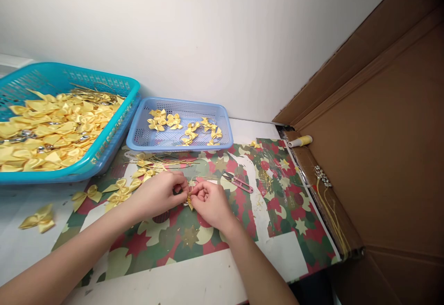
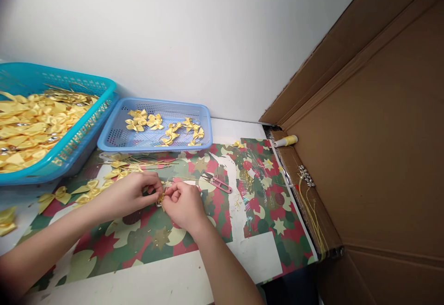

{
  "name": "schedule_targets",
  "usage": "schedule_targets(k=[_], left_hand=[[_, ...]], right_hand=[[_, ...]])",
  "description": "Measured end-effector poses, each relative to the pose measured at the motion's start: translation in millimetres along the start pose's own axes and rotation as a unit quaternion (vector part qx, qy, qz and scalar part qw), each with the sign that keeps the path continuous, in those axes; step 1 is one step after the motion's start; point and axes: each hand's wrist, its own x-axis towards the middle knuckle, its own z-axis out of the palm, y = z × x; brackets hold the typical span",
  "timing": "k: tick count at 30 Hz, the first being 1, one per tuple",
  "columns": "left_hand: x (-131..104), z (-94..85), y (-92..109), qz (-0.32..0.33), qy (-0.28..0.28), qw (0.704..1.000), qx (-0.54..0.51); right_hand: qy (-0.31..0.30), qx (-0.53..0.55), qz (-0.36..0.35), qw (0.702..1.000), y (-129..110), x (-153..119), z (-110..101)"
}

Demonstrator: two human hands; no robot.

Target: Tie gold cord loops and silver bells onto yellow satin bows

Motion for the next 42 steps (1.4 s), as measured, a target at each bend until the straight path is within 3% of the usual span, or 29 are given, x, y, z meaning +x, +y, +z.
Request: schedule_targets(k=[11, 20, 25, 31, 42], left_hand=[[3, 2.0, -3, 0.005, -0.010, 1.000, -0.010], [2, -1.9, -2, 0.006, -0.015, 1.000, -0.017], [3, -1.6, -11, 0.039, 0.027, 0.990, -0.132], [8, 4.1, -19, 0.042, -0.044, 0.948, -0.314], [8, 1.0, -20, 0.049, -0.025, 0.956, -0.288]], right_hand=[[0.020, 0.062, -0.023, 0.998, 17, 13, 7], [0.023, 0.080, -0.025, 0.996, 17, 12, 8], [0.014, 0.099, -0.029, 0.995, 14, 10, 6], [0.006, 0.118, -0.032, 0.993, 11, 8, 5], [0.010, 0.129, -0.027, 0.991, 9, 8, 4]])
